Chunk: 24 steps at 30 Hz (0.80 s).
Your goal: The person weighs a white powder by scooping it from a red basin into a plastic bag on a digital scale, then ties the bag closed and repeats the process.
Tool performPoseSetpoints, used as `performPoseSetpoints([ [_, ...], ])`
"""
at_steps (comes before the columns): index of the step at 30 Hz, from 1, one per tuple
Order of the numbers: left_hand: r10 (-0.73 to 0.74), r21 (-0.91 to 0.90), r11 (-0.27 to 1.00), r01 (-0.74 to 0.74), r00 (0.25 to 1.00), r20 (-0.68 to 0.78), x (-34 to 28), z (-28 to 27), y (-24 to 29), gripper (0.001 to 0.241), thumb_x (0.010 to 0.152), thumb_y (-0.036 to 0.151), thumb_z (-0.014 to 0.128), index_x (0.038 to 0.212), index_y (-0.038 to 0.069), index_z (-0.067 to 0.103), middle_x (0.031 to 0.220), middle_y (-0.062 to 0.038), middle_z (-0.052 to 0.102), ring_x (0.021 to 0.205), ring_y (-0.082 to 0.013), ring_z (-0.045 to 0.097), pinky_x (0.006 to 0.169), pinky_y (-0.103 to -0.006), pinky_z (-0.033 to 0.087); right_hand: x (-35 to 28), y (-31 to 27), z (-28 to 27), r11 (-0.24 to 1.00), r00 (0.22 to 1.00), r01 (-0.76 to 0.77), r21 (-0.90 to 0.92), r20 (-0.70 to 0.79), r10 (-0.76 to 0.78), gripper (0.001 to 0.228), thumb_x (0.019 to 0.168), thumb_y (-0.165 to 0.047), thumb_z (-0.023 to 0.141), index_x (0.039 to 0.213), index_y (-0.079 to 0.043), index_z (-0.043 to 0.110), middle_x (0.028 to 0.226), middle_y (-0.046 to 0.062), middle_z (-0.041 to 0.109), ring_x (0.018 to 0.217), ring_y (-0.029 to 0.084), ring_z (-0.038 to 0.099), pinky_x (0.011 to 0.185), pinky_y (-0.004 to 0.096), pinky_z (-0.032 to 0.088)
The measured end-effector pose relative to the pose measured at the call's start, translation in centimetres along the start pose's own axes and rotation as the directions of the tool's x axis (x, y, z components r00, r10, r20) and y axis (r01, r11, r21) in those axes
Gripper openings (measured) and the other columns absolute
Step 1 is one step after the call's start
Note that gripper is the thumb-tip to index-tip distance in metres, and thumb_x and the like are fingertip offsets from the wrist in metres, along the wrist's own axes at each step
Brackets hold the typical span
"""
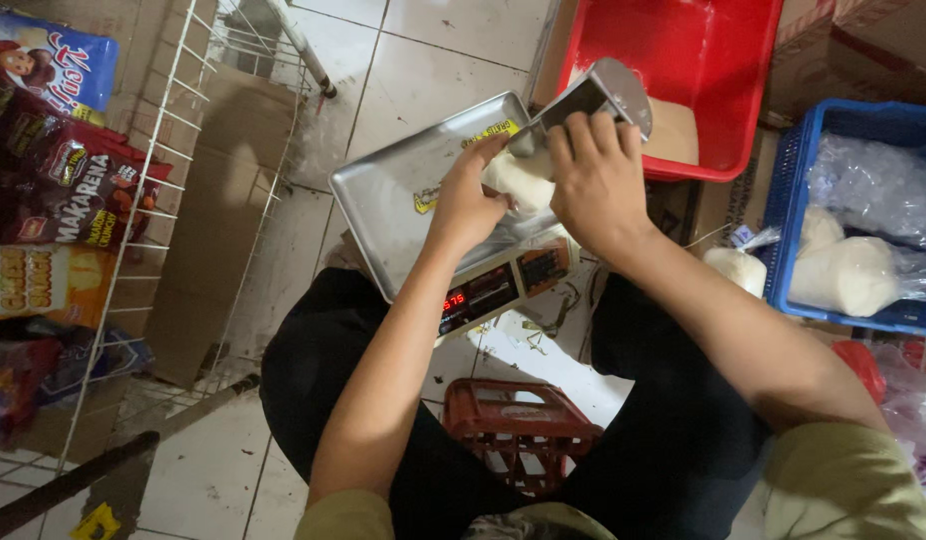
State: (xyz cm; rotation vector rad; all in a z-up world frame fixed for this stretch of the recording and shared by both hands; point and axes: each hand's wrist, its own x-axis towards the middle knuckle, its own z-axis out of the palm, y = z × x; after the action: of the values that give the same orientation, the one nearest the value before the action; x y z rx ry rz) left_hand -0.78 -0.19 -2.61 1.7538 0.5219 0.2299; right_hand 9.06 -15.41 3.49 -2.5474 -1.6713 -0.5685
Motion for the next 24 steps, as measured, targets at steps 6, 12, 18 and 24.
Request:
performPoseSetpoints([
  [6, 0.066, 0.047, 0.997, -0.066, 0.998, -0.004, 0.0, -0.2, -0.3, 0.078, 0.071, -0.011, 0.075, 0.143, 0.011, 0.056, 0.150, -0.008, 0.054, 0.104, -0.0205, 0.072, 0.082, -0.0283, 0.060, -1.1, 0.6, 0.5, 0.995, 0.995, 0.024, -0.093, -0.094, -0.033, 0.039, 0.082, -0.010, 0.062, 0.121, -0.002, 0.064, 0.116, 0.012, 0.059, 0.109, 0.028, 0.053, 0.095, 0.043, 0.041],
  [12, -0.008, 0.028, 1.000, 0.008, 1.000, 0.010, 0.1, -0.2, -0.6, 0.079, 0.074, -0.005, 0.073, 0.148, 0.010, 0.050, 0.146, -0.014, 0.056, 0.080, -0.0188, 0.075, 0.079, -0.0295, 0.060, -2.5, 9.5, 4.9, 0.786, 0.911, -0.354, 0.506, -0.001, 0.411, 0.019, 0.096, -0.002, 0.055, 0.112, -0.003, 0.066, 0.113, 0.013, 0.067, 0.103, 0.030, 0.062, 0.094, 0.045, 0.050],
  [18, -0.023, -0.006, 1.000, 0.022, 0.999, -0.042, 0.8, 1.0, -2.9, 0.069, 0.085, 0.009, 0.070, 0.147, -0.002, 0.043, 0.136, -0.019, 0.059, 0.073, -0.0149, 0.078, 0.077, -0.0286, 0.059, -2.4, 11.1, 4.7, -0.525, 0.427, -0.580, 0.623, 0.781, 0.455, 0.031, 0.096, -0.019, 0.067, 0.120, -0.001, 0.060, 0.107, 0.009, 0.070, 0.095, 0.020, 0.065, 0.081, 0.035, 0.056],
  [24, 0.014, 0.101, 0.995, 0.004, 0.985, -0.174, 2.0, 2.6, -5.6, 0.055, 0.088, 0.016, 0.077, 0.132, -0.005, 0.052, 0.119, -0.022, 0.050, 0.070, -0.0220, 0.073, 0.071, -0.0321, 0.061, -2.7, 8.0, 8.0, -0.288, 0.657, -0.530, 0.798, 0.601, 0.456, 0.063, 0.081, -0.005, 0.085, 0.131, 0.006, 0.049, 0.121, 0.016, 0.062, 0.108, 0.025, 0.064, 0.093, 0.036, 0.057],
])
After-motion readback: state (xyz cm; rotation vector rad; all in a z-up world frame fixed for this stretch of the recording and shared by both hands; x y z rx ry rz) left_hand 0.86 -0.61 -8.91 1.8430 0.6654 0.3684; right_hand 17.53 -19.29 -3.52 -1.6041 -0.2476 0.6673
